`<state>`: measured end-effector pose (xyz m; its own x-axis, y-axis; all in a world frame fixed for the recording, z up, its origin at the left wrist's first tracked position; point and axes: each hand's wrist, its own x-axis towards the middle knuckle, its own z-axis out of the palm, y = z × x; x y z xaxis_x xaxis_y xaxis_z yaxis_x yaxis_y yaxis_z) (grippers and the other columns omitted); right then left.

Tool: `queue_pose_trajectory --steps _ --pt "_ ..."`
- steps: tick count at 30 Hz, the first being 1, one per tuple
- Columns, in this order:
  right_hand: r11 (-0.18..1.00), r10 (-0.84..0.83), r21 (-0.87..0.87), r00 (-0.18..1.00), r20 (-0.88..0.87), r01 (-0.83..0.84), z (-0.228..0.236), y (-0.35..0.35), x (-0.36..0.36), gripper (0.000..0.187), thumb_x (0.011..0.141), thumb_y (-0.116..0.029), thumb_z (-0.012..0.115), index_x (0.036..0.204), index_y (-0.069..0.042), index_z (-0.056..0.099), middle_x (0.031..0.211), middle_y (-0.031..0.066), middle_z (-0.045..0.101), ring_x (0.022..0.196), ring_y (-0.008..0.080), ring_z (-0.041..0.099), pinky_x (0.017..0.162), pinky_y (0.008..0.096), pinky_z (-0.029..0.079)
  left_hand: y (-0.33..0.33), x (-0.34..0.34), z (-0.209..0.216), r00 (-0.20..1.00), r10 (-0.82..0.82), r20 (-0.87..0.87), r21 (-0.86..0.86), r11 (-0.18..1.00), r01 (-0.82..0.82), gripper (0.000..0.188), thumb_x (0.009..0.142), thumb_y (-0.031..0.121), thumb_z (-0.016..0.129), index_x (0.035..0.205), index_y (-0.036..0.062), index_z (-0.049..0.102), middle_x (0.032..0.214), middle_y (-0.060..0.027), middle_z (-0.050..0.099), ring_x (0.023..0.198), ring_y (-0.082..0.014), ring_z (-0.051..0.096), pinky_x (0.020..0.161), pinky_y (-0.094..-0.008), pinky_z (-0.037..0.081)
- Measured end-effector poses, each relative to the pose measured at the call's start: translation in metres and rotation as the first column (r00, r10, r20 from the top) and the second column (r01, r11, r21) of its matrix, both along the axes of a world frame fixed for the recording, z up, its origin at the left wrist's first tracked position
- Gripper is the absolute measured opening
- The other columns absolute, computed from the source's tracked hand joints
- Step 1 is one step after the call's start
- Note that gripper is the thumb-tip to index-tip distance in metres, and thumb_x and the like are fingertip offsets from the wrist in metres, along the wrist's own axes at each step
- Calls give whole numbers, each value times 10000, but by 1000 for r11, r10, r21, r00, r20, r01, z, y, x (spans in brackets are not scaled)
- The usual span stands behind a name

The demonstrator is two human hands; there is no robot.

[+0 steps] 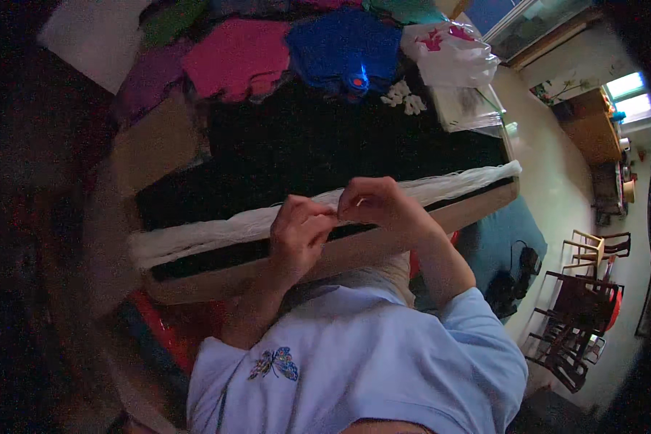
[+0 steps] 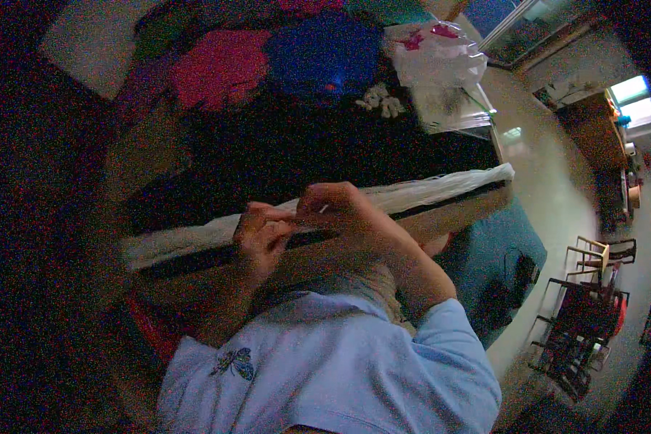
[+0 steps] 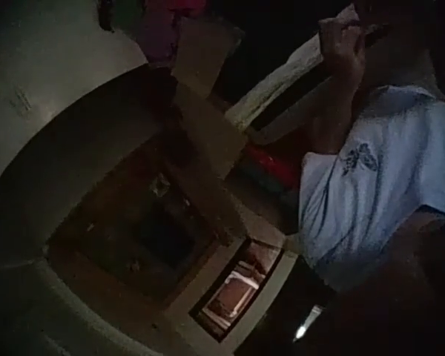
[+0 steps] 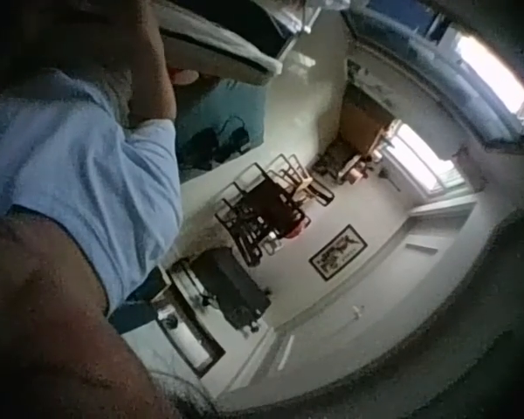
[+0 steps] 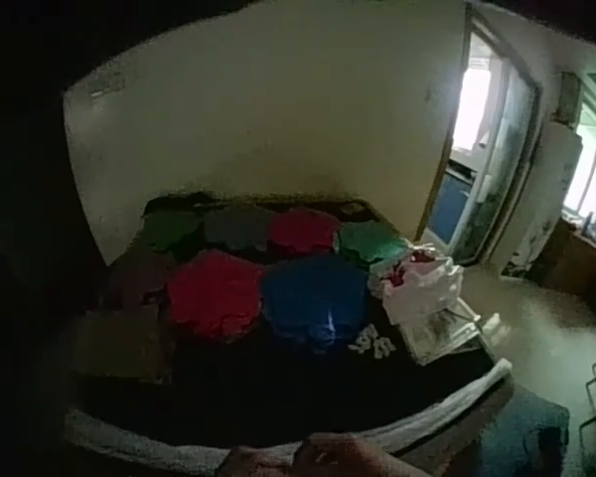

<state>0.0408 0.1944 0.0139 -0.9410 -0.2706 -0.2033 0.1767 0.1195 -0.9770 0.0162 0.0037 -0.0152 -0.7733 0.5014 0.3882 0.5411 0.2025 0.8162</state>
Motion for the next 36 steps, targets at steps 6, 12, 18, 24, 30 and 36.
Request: queue_pose_trajectory --steps 6,12,18,24,30,36 --pt "936 -190 -304 982 -10 178 -20 22 -19 53 751 14 610 768 -21 574 761 26 593 725 86 558 672 228 462 7 1 7 961 75 -268 12 997 -75 207 668 -4 659 855 76 620 879 -55 598 815 -249 552 688 -341 468" --pt "514 -249 467 646 -721 720 -63 103 -80 52 766 -15 573 808 -31 547 777 129 559 745 273 571 635 333 452 1 -11 -10 940 165 -299 -90 976 -200 193 696 -7 638 872 69 618 875 -54 611 826 -248 562 727 -337 458" --pt "264 -141 625 671 -728 734 -91 133 -92 75 804 -94 532 841 -31 519 838 176 538 786 384 540 636 425 435 1 -11 -19 948 99 -303 -142 979 -148 232 708 3 634 927 75 610 934 -50 588 896 -232 536 740 -350 464" --pt "350 -222 585 672 -707 731 -48 111 -66 93 811 -92 524 879 -43 565 842 187 568 773 377 551 657 407 453 13 0 -12 910 -208 -359 -333 939 84 319 729 72 621 1045 71 583 1191 -86 507 1164 -255 423 979 -426 321" --pt "688 -222 485 792 -569 541 -47 92 -27 103 758 -20 574 852 -48 601 774 102 570 738 262 565 664 322 468 27 22 -26 879 -416 -234 -539 808 239 414 786 239 570 1155 57 518 1314 -93 402 1253 -250 322 1046 -436 217" --pt "714 184 670 870 -457 201 -10 68 1 79 704 -65 632 767 -39 592 737 72 558 744 233 542 655 317 449 28 24 -31 901 -378 -215 -537 816 214 436 785 290 566 1143 45 521 1321 -96 389 1245 -242 328 1045 -429 221"
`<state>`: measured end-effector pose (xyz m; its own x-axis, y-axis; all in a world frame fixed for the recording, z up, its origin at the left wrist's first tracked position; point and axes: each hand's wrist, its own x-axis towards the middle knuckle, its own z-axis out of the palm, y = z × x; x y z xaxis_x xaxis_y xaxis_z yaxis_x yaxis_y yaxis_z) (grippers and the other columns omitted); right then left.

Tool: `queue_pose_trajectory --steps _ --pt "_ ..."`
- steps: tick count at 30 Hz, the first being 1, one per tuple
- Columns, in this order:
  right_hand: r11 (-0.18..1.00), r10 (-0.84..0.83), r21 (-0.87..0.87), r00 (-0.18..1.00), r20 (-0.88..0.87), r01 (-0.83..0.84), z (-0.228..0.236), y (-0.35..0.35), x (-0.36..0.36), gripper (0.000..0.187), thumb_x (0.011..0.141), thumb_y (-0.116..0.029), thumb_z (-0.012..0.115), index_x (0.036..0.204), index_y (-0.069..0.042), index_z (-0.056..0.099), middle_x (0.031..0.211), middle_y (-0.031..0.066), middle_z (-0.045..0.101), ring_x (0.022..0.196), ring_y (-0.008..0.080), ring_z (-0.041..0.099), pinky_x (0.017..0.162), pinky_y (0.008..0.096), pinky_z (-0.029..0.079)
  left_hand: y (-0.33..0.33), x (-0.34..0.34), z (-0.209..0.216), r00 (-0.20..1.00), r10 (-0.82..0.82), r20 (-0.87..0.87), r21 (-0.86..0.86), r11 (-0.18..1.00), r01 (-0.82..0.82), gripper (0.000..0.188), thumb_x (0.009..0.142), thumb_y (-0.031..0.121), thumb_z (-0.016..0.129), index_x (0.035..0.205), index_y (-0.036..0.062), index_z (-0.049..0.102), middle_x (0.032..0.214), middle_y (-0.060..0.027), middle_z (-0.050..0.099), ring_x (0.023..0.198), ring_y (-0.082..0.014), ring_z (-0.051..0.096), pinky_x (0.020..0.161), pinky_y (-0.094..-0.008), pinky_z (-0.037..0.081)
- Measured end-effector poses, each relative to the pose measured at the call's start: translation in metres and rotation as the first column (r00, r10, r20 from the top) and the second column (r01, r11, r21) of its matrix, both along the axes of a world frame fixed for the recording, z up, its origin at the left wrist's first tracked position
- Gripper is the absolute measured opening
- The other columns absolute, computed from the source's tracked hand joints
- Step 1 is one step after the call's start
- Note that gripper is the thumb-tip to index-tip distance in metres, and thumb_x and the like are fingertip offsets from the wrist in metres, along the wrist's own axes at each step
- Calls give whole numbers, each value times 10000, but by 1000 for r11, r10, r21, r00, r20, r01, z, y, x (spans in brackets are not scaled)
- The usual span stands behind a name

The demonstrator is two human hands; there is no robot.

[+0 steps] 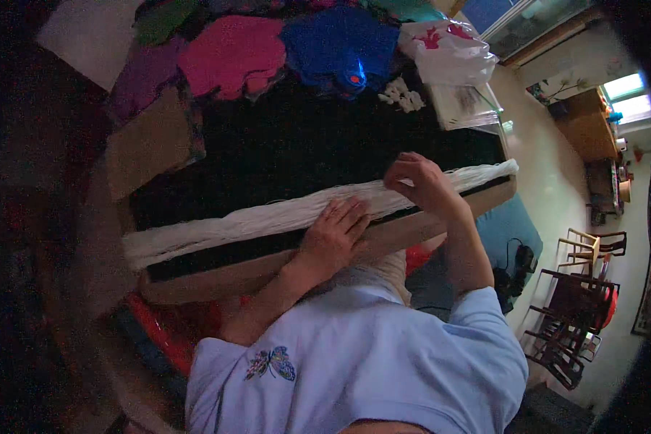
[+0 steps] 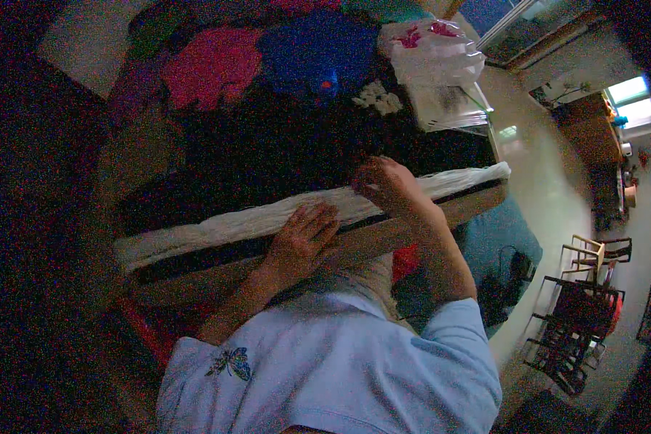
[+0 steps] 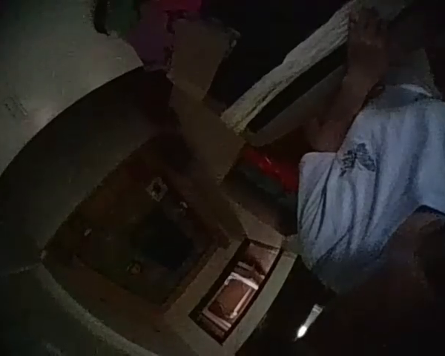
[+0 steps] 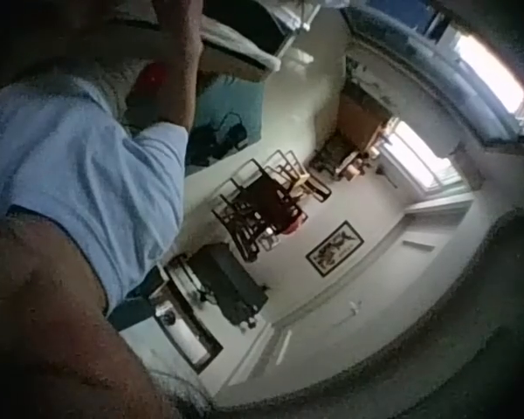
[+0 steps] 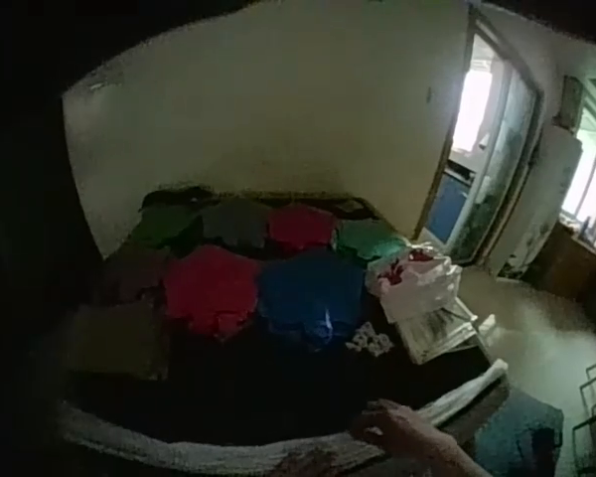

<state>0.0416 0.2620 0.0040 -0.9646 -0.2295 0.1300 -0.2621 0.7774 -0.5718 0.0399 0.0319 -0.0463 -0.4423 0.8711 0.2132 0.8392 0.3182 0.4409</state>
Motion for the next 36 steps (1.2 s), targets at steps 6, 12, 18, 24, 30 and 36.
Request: queue_pose_trajectory --steps 6,12,18,24,30,36 --pt "999 3 47 1000 9 -4 -24 27 33 92 682 -105 638 703 -59 561 731 69 543 724 244 516 653 345 427 0 -1 3 1000 1 19 3 1000 -1 414 778 270 589 1119 41 534 1295 -98 414 1239 -240 337 1035 -429 239" --pt "995 -70 78 996 54 66 -9 19 37 95 677 -68 624 723 -46 544 731 68 516 739 252 507 661 333 419 -1 -1 7 1000 3 24 23 1000 -3 396 779 252 598 1107 38 540 1281 -105 427 1233 -242 347 1026 -430 257" --pt "989 -128 -81 990 -52 124 17 -1 31 129 669 3 610 765 -28 530 763 78 516 774 248 507 677 319 419 -1 -3 7 964 49 260 219 970 -108 363 782 202 593 1098 32 543 1263 -130 434 1208 -270 374 1016 -435 269" --pt "949 44 -299 982 -183 -99 35 -58 9 139 704 28 592 810 -20 516 828 93 508 793 238 511 695 308 418 0 -21 37 873 27 487 483 825 -295 291 859 258 500 1032 39 582 1284 -160 395 1243 -305 305 1024 -422 230" --pt "216 112 -961 973 201 174 14 -111 -11 184 884 -179 481 1005 -40 468 911 44 508 812 139 505 719 260 423 -13 -24 74 823 59 566 544 723 -426 442 911 407 349 1054 64 587 1386 -151 258 1316 -290 156 1046 -459 127" --pt "308 96 -887 916 389 344 15 -118 -3 229 877 -245 534 978 -40 514 734 8 565 716 72 553 646 187 448 -52 -53 77 775 100 624 609 558 -563 543 898 478 306 1211 74 488 1416 -141 205 1310 -273 184 1056 -451 118"
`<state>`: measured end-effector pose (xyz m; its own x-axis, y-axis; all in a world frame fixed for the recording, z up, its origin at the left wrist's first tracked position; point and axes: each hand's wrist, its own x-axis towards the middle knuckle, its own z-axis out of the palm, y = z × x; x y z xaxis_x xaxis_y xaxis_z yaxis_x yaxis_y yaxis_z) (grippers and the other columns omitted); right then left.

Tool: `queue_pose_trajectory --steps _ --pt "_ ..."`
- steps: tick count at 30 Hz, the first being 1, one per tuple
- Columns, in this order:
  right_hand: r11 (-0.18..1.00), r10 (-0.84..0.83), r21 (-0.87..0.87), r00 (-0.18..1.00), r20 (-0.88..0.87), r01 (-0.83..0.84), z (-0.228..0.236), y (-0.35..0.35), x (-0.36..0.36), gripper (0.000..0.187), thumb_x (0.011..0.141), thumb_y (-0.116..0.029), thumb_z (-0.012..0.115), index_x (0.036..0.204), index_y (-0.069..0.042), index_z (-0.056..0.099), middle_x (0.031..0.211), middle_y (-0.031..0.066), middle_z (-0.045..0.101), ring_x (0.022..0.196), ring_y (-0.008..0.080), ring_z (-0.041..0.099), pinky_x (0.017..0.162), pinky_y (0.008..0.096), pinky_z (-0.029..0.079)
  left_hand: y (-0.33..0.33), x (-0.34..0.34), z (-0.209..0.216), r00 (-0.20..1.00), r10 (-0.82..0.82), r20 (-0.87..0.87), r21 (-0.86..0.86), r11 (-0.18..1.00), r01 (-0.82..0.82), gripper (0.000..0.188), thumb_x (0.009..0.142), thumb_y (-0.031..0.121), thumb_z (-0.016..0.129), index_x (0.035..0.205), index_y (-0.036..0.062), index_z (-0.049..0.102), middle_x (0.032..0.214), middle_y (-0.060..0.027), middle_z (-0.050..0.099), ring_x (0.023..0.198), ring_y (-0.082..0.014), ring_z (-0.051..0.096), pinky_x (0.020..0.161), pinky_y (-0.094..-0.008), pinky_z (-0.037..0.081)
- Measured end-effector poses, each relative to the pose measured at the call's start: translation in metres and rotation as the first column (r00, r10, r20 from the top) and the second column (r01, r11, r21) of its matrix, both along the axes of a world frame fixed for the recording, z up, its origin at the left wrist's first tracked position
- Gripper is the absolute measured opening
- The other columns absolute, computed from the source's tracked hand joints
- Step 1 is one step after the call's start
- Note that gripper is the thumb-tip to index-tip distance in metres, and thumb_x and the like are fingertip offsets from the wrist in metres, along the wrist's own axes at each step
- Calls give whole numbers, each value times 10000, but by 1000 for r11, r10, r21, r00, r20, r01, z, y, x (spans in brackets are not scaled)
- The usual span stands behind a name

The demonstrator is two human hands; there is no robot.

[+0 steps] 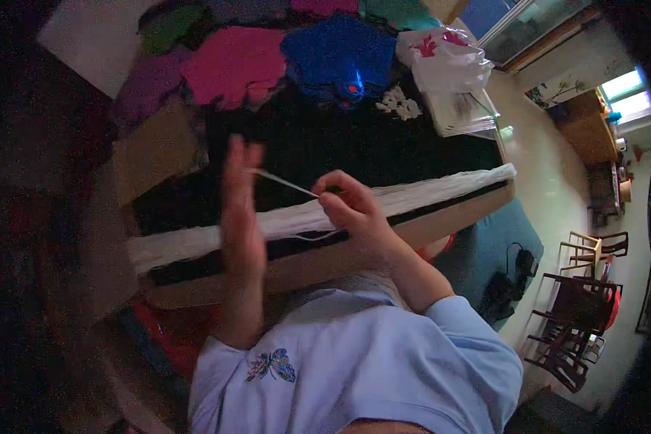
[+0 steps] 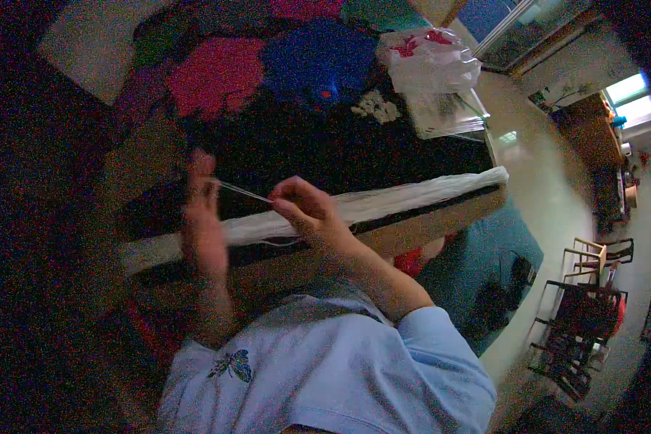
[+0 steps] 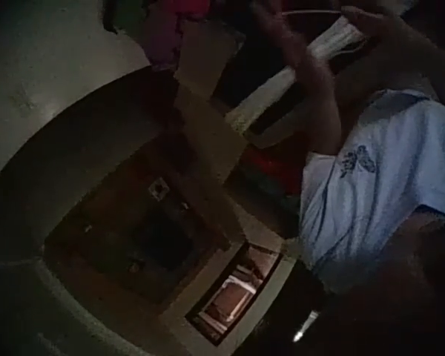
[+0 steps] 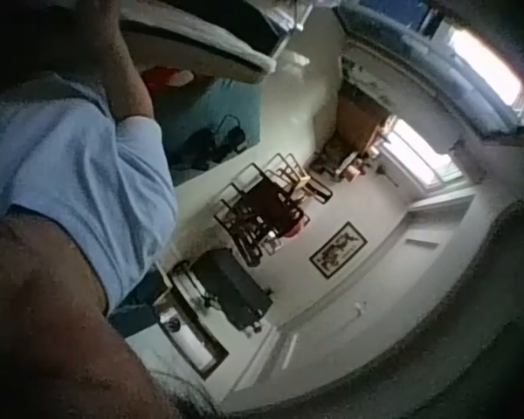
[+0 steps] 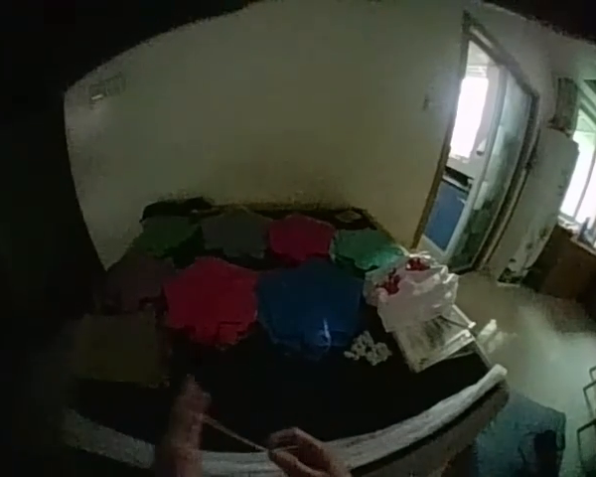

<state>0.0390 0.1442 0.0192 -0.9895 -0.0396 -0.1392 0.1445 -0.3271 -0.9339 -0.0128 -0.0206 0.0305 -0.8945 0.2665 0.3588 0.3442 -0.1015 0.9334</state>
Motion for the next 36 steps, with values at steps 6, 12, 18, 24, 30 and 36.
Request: queue_pose_trajectory --steps 6,12,18,24,30,36 --pt "934 -80 336 987 -138 123 -10 13 11 92 799 15 587 887 1 564 811 24 596 817 79 562 726 219 464 -61 -23 -20 924 177 338 -28 984 -178 423 911 347 404 1217 63 472 1319 -142 361 1206 -220 381 1018 -393 274" --pt "727 282 665 957 -65 -169 7 8 9 92 804 32 568 893 13 555 852 34 593 838 82 556 736 215 451 -12 9 -10 993 -26 -117 -395 918 -22 180 810 93 583 985 49 598 1050 -113 544 873 -204 557 866 -351 410" --pt "909 -104 347 933 -345 229 -14 19 6 80 805 11 567 884 -1 562 831 32 583 778 87 547 697 218 452 -14 17 -12 826 -391 406 -5 903 430 124 829 86 552 905 36 636 1024 -101 587 831 -193 576 837 -352 410" --pt "748 272 660 875 -401 70 -17 15 31 72 791 -8 568 862 -18 577 763 64 579 692 133 567 620 242 457 11 23 -19 990 -143 3 -114 983 142 136 841 98 542 926 52 637 881 -97 619 785 -177 559 714 -320 424" --pt "754 157 641 908 -389 144 -8 24 19 135 783 -26 555 918 -14 559 835 148 598 760 292 601 620 339 460 -16 44 -35 943 -245 225 -103 957 273 130 826 108 553 937 59 600 774 -49 571 729 -170 519 657 -301 387" --pt "760 -36 630 978 -205 160 -55 57 29 112 850 -96 515 859 1 569 736 111 590 629 196 555 587 313 447 -71 -4 31 817 -449 362 879 457 -137 228 875 175 498 672 111 417 594 6 377 594 -131 374 631 -302 374"
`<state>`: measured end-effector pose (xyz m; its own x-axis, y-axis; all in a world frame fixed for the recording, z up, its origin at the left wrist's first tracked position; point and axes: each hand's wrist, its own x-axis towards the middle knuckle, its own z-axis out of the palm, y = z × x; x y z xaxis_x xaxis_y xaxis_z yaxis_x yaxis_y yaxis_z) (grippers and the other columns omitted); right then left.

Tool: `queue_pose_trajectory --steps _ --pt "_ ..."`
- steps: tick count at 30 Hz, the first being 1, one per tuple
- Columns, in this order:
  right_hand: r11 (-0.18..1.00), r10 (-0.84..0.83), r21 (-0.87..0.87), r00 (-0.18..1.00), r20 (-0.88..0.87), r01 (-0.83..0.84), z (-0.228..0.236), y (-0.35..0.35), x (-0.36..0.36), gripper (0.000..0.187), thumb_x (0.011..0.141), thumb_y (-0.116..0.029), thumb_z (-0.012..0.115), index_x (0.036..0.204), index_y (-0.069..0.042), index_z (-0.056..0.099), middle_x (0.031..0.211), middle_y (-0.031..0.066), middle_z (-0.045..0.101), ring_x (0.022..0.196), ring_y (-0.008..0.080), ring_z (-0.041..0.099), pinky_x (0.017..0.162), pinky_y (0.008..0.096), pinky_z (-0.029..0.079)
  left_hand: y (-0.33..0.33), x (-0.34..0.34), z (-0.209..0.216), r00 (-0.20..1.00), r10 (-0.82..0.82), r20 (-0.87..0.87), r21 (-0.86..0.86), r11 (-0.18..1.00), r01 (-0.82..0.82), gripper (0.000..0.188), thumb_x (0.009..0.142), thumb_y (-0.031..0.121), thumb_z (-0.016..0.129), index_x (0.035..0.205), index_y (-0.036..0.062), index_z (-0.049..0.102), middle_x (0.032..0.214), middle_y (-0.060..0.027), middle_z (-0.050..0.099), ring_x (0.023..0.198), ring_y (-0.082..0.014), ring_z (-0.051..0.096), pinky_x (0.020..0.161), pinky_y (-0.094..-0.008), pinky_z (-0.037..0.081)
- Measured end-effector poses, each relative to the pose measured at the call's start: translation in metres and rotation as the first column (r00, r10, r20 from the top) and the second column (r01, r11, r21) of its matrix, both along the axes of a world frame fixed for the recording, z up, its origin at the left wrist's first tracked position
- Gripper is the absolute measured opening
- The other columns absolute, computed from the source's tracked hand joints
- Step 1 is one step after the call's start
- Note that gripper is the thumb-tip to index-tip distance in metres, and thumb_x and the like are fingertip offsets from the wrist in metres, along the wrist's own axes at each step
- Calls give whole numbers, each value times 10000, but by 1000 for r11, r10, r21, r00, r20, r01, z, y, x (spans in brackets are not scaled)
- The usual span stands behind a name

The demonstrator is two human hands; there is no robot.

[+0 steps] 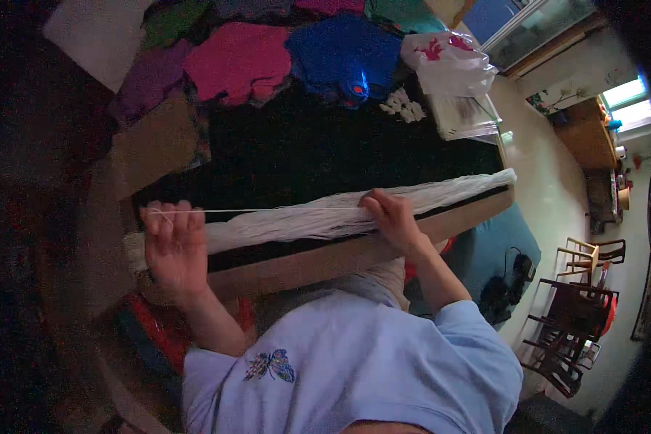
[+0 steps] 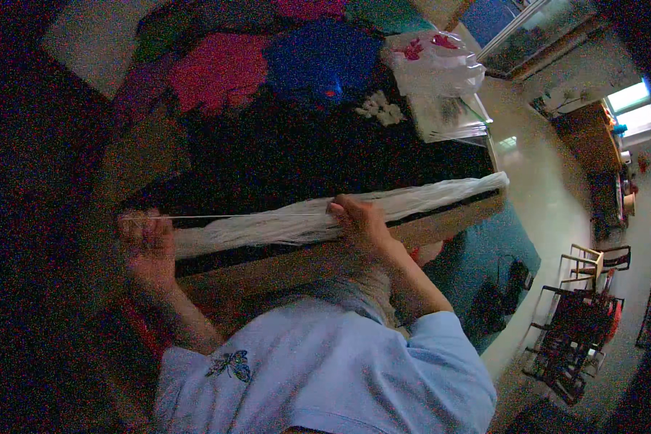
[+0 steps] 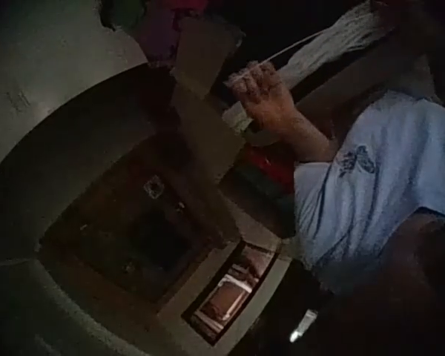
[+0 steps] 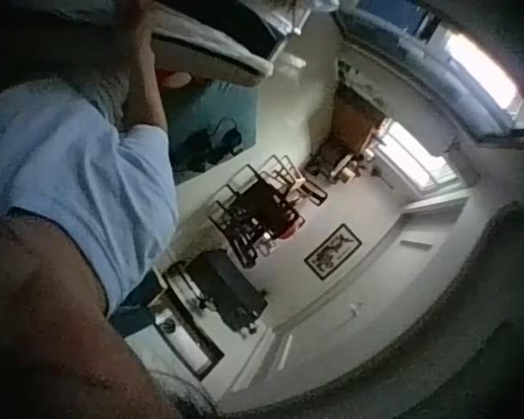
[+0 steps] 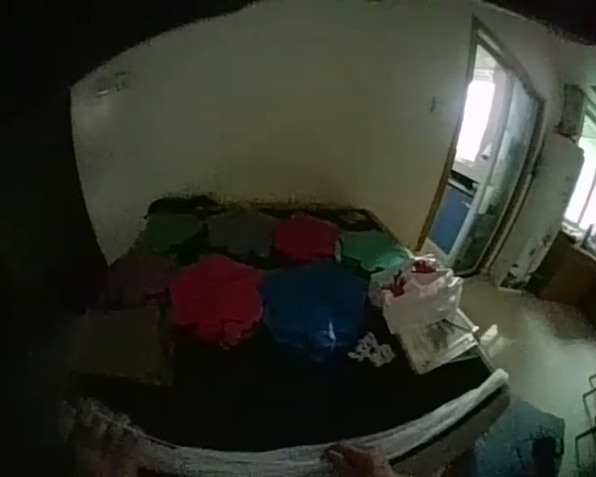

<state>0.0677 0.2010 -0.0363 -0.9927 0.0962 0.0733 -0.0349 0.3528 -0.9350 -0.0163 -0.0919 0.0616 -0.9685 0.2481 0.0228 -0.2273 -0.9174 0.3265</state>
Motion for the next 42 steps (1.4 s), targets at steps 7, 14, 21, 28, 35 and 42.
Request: queue_pose_trajectory --steps 7,14,21,28,35,42 --pt "980 138 181 942 -307 -85 56 -14 -19 280 839 -163 544 1078 -17 530 1014 103 567 926 193 505 793 320 422 58 29 -31 961 -164 -224 -770 634 -71 192 918 144 423 775 61 521 647 -32 494 615 -154 518 599 -270 448" --pt "876 429 -297 896 117 -381 70 -26 -24 203 844 -124 550 1001 3 572 930 57 594 831 111 536 714 238 426 74 34 -31 928 -349 -130 -788 604 117 239 929 190 410 797 40 542 682 -54 556 628 -126 555 631 -247 436" --pt "988 -26 -155 1000 -10 24 32 -33 -40 89 856 -63 534 874 -4 599 768 21 587 721 58 525 617 205 416 75 39 -29 879 -464 -111 -770 600 219 245 925 163 408 901 21 606 796 -98 622 676 -136 585 640 -237 426" --pt "959 283 -8 959 -36 -283 24 -51 -10 101 780 -57 596 874 -21 586 761 57 588 742 87 546 622 266 446 84 29 -37 872 -316 -374 -711 702 -50 158 888 65 468 924 20 615 851 -117 613 805 -148 587 677 -252 454" --pt "972 236 64 950 -204 -227 76 -52 -7 195 695 -22 637 873 -12 557 780 119 578 723 142 578 632 296 463 72 46 -40 867 -441 -234 -963 228 -145 138 888 83 478 875 28 604 786 -68 559 689 -120 524 578 -268 455" --pt "872 433 366 862 -263 -327 29 -63 6 256 699 -41 631 938 -22 539 837 113 557 719 226 562 666 279 468 82 23 -44 792 -167 -588 -657 669 -347 160 909 98 418 909 39 567 811 -59 572 721 -128 510 704 -295 424"
